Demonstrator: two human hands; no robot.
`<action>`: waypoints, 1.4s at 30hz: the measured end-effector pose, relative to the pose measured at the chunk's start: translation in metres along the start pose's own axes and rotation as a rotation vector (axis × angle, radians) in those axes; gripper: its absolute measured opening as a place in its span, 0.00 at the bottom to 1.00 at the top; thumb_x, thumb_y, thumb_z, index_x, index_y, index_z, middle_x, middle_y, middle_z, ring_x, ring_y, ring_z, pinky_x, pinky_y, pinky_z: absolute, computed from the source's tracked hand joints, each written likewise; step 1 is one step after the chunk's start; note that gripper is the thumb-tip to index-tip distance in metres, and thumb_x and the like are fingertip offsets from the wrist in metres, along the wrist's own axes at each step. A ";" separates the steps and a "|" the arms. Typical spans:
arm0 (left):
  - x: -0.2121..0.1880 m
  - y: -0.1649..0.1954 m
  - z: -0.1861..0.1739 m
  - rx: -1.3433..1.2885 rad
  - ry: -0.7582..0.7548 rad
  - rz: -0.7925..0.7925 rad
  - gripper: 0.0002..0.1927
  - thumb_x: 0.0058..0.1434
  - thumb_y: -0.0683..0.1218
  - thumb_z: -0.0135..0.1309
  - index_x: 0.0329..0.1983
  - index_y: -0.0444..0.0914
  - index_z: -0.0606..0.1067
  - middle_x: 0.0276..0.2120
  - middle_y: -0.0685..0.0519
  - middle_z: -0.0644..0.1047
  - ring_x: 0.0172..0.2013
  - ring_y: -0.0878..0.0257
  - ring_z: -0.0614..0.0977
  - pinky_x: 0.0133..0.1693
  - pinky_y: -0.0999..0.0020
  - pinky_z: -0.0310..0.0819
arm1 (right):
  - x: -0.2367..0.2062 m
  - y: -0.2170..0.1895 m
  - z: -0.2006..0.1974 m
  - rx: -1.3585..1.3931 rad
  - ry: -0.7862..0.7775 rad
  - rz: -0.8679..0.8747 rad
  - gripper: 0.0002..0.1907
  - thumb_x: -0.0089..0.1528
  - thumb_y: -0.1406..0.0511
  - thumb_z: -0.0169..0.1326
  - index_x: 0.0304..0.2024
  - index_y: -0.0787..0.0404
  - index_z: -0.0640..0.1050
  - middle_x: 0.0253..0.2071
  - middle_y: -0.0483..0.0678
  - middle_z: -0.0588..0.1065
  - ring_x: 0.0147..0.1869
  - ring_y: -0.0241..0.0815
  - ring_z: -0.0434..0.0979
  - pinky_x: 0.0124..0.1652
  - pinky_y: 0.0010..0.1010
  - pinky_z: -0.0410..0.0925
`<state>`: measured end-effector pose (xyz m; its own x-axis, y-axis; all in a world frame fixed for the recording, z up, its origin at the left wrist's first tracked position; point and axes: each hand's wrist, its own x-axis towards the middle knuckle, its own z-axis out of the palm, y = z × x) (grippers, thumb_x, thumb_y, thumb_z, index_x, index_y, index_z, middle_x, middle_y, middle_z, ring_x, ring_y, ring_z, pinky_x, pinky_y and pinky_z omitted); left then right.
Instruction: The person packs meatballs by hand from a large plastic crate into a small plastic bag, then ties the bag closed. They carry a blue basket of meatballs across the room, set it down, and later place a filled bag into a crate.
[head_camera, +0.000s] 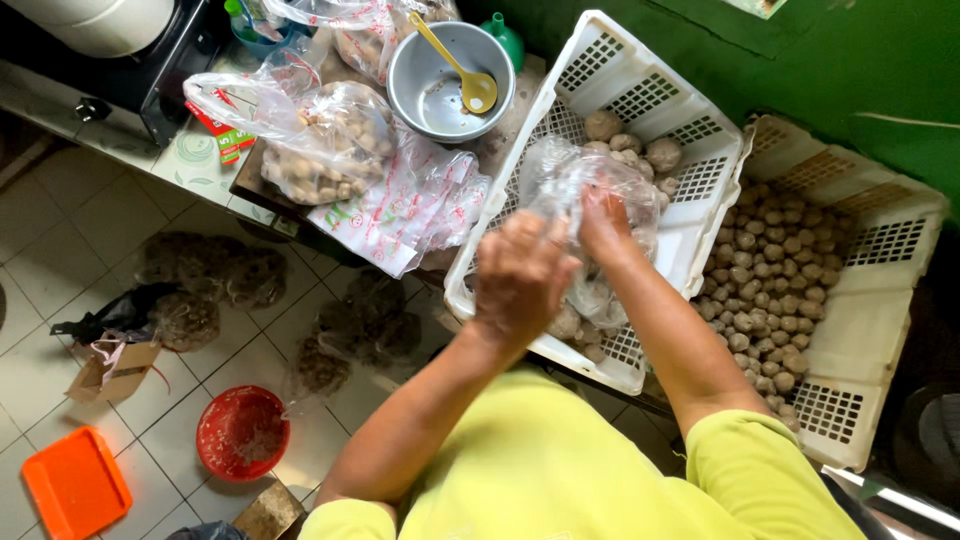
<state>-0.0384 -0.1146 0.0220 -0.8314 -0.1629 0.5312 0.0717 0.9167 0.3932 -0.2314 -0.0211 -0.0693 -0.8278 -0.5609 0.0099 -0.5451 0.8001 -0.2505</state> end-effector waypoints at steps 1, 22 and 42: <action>0.009 -0.024 -0.007 0.137 0.026 -0.058 0.30 0.63 0.55 0.60 0.65 0.38 0.68 0.55 0.41 0.75 0.58 0.48 0.74 0.54 0.49 0.70 | 0.002 -0.002 0.004 -0.094 -0.024 -0.011 0.26 0.51 0.52 0.61 0.50 0.50 0.78 0.51 0.51 0.78 0.56 0.56 0.78 0.55 0.51 0.71; 0.001 -0.091 -0.005 -0.084 -0.193 -0.412 0.19 0.62 0.53 0.59 0.50 0.38 0.75 0.41 0.44 0.78 0.45 0.45 0.80 0.45 0.47 0.70 | -0.020 0.045 -0.026 0.573 -0.422 -0.310 0.37 0.57 0.61 0.64 0.65 0.68 0.68 0.59 0.61 0.74 0.61 0.57 0.75 0.56 0.49 0.69; 0.004 -0.076 -0.005 -0.134 -0.258 -0.300 0.17 0.68 0.52 0.52 0.49 0.33 0.76 0.41 0.40 0.79 0.42 0.40 0.80 0.43 0.46 0.72 | -0.061 -0.039 0.027 0.662 -0.039 0.096 0.24 0.53 0.56 0.64 0.44 0.66 0.79 0.37 0.61 0.79 0.42 0.54 0.79 0.42 0.44 0.70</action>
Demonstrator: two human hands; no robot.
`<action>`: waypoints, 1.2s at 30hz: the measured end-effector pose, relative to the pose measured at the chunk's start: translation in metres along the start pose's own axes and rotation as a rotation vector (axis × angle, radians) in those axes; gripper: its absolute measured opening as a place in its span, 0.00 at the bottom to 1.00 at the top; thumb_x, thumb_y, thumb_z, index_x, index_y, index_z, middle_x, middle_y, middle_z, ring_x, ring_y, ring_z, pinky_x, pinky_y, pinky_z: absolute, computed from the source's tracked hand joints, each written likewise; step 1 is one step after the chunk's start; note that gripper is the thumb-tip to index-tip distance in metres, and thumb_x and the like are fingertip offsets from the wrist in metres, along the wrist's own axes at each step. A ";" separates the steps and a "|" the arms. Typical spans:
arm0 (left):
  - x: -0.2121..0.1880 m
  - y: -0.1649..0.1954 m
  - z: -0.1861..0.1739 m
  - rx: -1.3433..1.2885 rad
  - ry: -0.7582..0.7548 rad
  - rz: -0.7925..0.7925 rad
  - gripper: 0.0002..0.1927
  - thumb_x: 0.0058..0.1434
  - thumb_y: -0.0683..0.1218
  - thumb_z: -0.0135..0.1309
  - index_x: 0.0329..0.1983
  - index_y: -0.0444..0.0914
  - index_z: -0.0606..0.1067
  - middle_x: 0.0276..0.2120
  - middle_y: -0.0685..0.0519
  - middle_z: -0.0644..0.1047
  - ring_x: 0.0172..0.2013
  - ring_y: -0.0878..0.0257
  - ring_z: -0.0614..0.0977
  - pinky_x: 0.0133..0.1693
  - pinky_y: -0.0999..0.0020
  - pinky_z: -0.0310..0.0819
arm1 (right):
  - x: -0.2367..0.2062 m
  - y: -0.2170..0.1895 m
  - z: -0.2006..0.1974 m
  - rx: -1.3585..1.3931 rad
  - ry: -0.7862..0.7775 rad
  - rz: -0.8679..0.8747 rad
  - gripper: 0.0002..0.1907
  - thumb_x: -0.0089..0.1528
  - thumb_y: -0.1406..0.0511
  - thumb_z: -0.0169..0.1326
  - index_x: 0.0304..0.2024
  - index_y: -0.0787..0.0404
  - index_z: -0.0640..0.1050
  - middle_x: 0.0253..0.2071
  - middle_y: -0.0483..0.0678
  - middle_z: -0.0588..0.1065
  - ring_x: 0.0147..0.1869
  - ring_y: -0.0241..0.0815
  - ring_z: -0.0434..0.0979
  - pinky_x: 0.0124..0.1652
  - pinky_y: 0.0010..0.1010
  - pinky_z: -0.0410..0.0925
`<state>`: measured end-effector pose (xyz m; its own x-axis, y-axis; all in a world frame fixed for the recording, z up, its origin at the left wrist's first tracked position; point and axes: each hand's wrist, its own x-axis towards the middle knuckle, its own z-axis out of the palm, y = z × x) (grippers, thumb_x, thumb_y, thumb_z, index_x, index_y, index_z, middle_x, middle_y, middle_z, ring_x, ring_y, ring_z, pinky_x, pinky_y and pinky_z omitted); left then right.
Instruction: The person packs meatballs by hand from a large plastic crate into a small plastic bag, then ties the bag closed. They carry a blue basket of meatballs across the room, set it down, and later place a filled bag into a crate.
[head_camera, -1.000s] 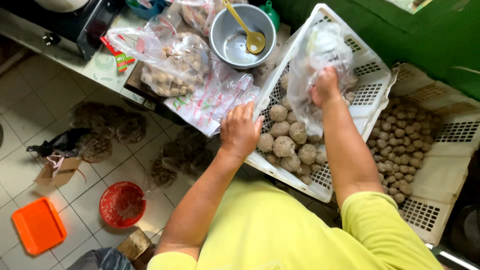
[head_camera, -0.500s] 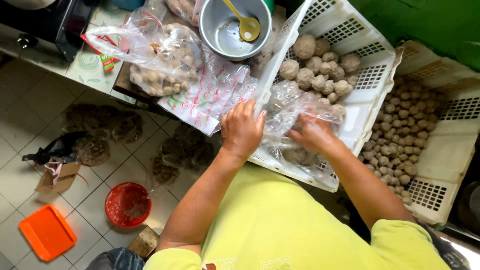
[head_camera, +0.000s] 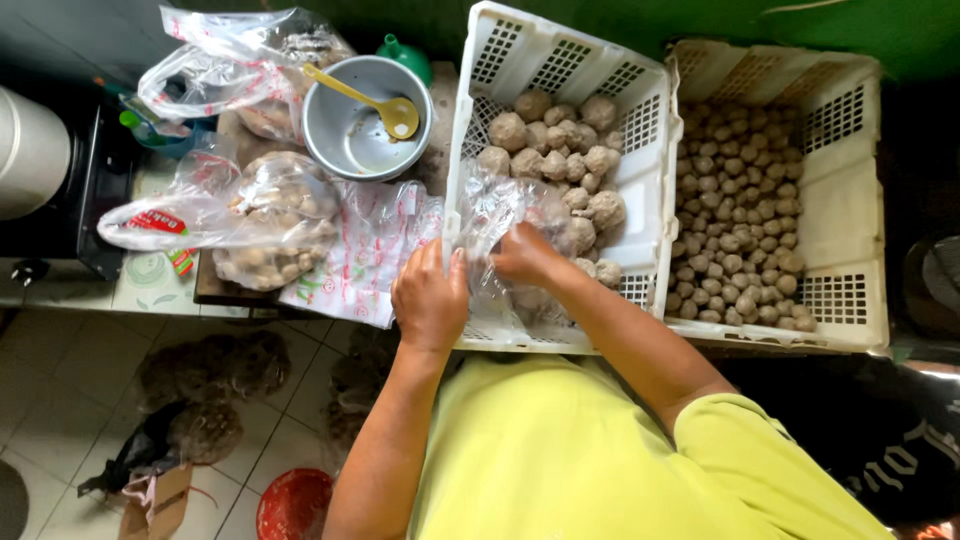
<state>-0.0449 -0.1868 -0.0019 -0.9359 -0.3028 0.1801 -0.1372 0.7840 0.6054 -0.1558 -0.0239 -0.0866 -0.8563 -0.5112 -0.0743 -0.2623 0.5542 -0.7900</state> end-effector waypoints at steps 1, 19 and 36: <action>0.000 0.001 0.000 0.008 0.008 0.002 0.17 0.68 0.52 0.52 0.49 0.33 0.76 0.41 0.40 0.79 0.42 0.40 0.80 0.43 0.45 0.72 | 0.000 -0.005 0.003 0.041 -0.011 -0.007 0.24 0.53 0.56 0.65 0.45 0.65 0.80 0.36 0.61 0.79 0.41 0.53 0.78 0.40 0.43 0.70; 0.003 0.003 -0.005 0.041 0.014 -0.044 0.18 0.67 0.53 0.53 0.49 0.33 0.77 0.40 0.40 0.80 0.42 0.41 0.80 0.44 0.47 0.72 | -0.008 0.041 -0.153 -0.989 -0.232 0.160 0.30 0.55 0.63 0.62 0.61 0.50 0.76 0.53 0.55 0.77 0.52 0.53 0.78 0.50 0.48 0.73; 0.004 -0.003 -0.006 0.024 0.060 -0.097 0.18 0.66 0.54 0.54 0.48 0.36 0.77 0.40 0.42 0.80 0.43 0.43 0.81 0.46 0.49 0.72 | 0.052 0.101 -0.137 0.008 -0.323 0.135 0.36 0.54 0.60 0.62 0.64 0.66 0.70 0.57 0.63 0.73 0.58 0.57 0.74 0.55 0.47 0.68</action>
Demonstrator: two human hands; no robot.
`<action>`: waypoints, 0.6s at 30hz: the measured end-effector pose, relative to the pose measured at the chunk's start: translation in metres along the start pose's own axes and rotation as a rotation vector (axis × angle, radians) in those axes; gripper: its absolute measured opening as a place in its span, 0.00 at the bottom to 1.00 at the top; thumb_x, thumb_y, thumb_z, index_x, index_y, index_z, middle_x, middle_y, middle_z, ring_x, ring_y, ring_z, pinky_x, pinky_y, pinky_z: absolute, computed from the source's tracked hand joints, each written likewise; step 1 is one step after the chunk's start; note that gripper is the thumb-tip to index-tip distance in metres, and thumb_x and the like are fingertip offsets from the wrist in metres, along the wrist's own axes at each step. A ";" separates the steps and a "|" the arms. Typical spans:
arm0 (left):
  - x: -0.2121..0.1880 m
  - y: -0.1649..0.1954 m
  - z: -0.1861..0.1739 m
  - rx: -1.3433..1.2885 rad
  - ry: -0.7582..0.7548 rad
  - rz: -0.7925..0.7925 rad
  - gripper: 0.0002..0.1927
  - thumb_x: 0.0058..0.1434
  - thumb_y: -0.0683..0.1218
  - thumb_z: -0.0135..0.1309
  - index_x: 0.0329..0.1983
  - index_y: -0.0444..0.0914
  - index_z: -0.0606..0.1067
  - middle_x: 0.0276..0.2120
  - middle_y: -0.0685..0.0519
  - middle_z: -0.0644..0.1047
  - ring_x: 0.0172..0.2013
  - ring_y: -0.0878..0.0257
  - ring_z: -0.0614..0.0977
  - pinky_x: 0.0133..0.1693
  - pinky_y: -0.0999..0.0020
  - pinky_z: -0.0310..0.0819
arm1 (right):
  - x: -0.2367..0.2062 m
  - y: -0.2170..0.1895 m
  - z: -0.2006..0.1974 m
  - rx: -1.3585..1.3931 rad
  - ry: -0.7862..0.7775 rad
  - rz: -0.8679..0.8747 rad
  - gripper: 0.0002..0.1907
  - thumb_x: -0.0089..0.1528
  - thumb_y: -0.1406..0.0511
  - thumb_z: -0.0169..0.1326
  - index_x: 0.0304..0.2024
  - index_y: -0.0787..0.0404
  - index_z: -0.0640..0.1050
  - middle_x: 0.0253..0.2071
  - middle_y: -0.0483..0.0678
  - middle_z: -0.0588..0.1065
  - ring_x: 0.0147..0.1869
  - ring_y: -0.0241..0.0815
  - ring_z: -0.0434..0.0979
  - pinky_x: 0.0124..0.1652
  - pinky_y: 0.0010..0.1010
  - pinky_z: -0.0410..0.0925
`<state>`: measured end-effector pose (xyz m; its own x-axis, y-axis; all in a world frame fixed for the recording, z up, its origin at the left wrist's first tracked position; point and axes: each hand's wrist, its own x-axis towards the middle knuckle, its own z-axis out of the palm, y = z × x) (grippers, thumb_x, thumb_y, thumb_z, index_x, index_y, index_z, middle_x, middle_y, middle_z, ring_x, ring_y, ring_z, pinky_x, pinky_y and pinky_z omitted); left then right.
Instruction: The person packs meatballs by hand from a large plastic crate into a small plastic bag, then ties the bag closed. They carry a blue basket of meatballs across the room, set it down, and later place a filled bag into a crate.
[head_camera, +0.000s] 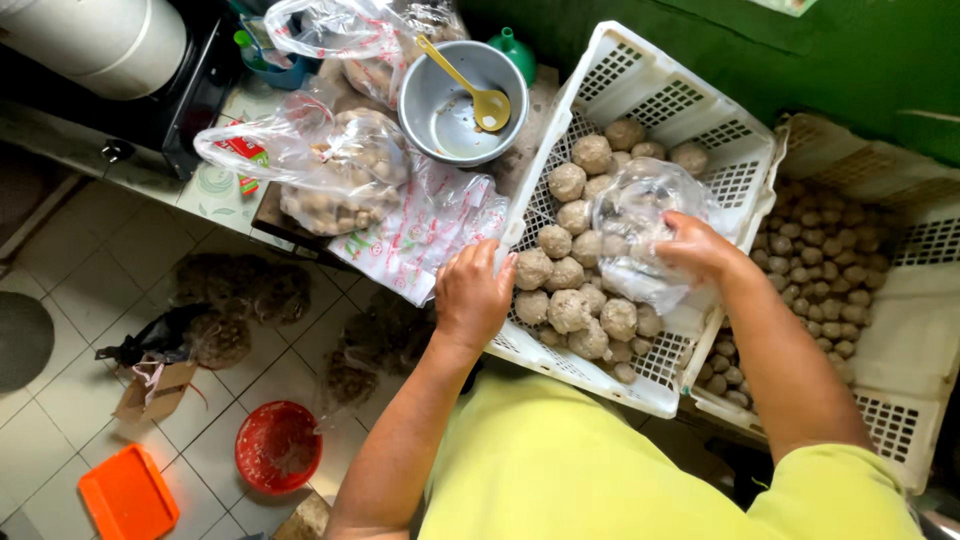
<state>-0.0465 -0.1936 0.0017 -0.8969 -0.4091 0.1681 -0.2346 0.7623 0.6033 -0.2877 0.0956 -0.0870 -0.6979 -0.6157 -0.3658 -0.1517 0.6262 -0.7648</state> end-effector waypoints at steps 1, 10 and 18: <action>0.000 -0.001 0.000 0.010 -0.003 0.000 0.17 0.66 0.54 0.54 0.48 0.36 0.78 0.40 0.43 0.80 0.43 0.43 0.81 0.46 0.48 0.72 | 0.003 0.001 -0.002 0.504 -0.107 0.090 0.35 0.58 0.61 0.58 0.68 0.60 0.69 0.56 0.59 0.74 0.57 0.53 0.73 0.55 0.46 0.68; 0.001 -0.003 -0.001 0.012 0.010 -0.029 0.17 0.65 0.54 0.55 0.46 0.37 0.78 0.39 0.44 0.80 0.44 0.44 0.80 0.46 0.48 0.71 | 0.100 -0.082 0.005 1.316 0.057 -0.076 0.15 0.71 0.66 0.47 0.58 0.66 0.73 0.52 0.55 0.78 0.53 0.51 0.81 0.47 0.45 0.76; 0.000 -0.004 -0.003 -0.024 0.035 -0.007 0.18 0.65 0.54 0.55 0.46 0.36 0.77 0.39 0.43 0.80 0.43 0.43 0.81 0.47 0.48 0.71 | 0.027 -0.096 -0.040 1.121 0.090 -0.285 0.25 0.65 0.75 0.47 0.66 0.65 0.70 0.58 0.55 0.77 0.58 0.47 0.82 0.56 0.42 0.78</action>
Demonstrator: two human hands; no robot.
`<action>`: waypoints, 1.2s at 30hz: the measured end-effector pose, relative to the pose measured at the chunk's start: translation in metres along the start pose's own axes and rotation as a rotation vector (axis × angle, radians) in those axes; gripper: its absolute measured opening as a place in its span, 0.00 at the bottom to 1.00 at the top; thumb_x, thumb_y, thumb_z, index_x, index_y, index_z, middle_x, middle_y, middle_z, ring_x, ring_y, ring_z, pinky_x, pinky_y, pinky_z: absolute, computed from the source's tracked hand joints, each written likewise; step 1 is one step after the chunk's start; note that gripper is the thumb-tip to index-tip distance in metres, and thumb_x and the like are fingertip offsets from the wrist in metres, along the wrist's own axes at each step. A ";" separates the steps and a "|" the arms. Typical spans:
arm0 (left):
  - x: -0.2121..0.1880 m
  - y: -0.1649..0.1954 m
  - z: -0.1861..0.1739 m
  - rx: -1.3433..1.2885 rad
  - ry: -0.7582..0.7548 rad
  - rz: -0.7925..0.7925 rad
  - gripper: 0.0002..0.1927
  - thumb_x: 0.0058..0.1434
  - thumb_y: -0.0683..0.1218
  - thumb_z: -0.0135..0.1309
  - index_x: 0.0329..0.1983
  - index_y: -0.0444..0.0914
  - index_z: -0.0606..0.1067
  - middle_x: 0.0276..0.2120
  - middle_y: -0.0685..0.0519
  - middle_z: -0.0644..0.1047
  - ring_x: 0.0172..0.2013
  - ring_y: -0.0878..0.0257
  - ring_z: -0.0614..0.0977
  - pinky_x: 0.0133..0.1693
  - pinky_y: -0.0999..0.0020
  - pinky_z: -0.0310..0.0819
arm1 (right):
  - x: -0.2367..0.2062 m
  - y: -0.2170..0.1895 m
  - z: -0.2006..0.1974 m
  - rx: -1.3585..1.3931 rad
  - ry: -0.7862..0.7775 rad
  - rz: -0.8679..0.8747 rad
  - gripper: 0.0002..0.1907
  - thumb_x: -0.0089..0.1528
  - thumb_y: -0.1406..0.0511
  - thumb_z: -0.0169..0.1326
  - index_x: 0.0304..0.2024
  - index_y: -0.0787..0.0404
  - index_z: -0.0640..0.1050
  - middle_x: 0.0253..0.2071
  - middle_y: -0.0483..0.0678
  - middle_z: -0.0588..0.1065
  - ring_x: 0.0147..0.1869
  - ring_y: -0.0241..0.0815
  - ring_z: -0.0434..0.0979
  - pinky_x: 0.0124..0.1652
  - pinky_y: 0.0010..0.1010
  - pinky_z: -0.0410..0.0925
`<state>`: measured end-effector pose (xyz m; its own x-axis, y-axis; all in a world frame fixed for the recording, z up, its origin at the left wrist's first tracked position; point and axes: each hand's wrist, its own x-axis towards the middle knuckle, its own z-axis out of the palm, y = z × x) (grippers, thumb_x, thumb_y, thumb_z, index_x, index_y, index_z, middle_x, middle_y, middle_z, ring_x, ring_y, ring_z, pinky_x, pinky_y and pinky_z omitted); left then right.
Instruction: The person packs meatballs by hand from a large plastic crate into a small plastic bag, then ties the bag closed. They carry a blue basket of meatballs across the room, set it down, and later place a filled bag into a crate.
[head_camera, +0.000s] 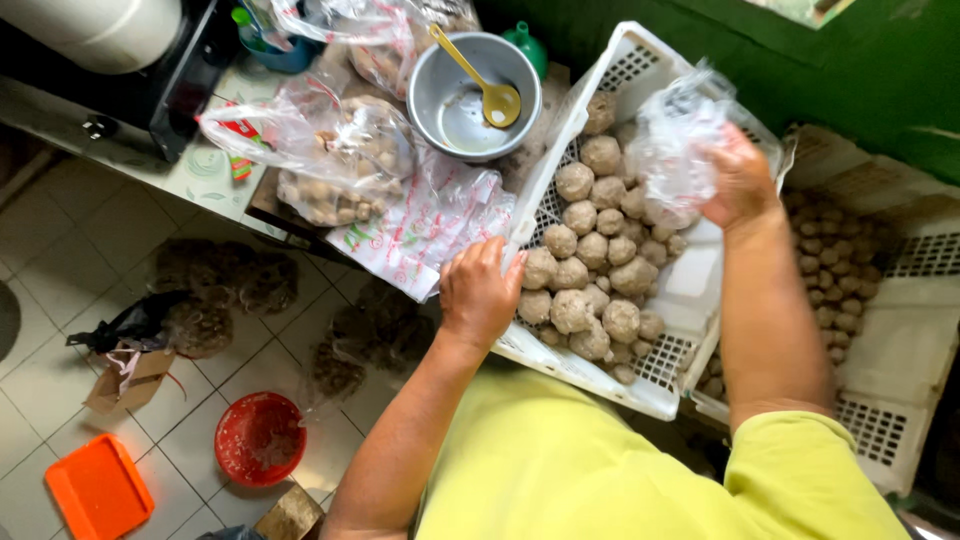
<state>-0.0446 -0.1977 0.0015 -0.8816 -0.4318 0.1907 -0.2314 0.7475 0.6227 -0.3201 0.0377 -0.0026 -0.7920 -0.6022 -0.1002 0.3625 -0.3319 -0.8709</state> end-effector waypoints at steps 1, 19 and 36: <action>-0.001 -0.001 0.001 -0.010 0.016 0.021 0.18 0.66 0.54 0.55 0.47 0.35 0.77 0.40 0.42 0.80 0.43 0.43 0.81 0.46 0.48 0.71 | -0.023 -0.020 -0.006 -0.067 -0.080 -0.069 0.28 0.64 0.75 0.47 0.68 0.65 0.69 0.58 0.54 0.76 0.58 0.46 0.81 0.56 0.42 0.78; -0.001 0.006 0.002 0.010 -0.093 0.064 0.16 0.68 0.52 0.53 0.43 0.33 0.76 0.36 0.41 0.80 0.40 0.42 0.80 0.43 0.46 0.71 | -0.133 0.071 0.007 -1.800 0.154 0.301 0.11 0.67 0.64 0.50 0.50 0.57 0.79 0.49 0.59 0.78 0.49 0.57 0.79 0.47 0.44 0.73; -0.002 -0.006 -0.003 0.009 -0.041 0.035 0.14 0.65 0.54 0.54 0.37 0.37 0.76 0.33 0.43 0.80 0.36 0.43 0.81 0.41 0.45 0.71 | -0.087 0.142 -0.012 -1.683 0.020 0.018 0.36 0.47 0.59 0.67 0.58 0.60 0.77 0.51 0.64 0.77 0.55 0.64 0.76 0.53 0.47 0.71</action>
<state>-0.0405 -0.2028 0.0002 -0.9054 -0.3843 0.1804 -0.2039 0.7664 0.6091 -0.2060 0.0520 -0.1232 -0.8044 -0.5840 -0.1093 -0.5098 0.7729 -0.3778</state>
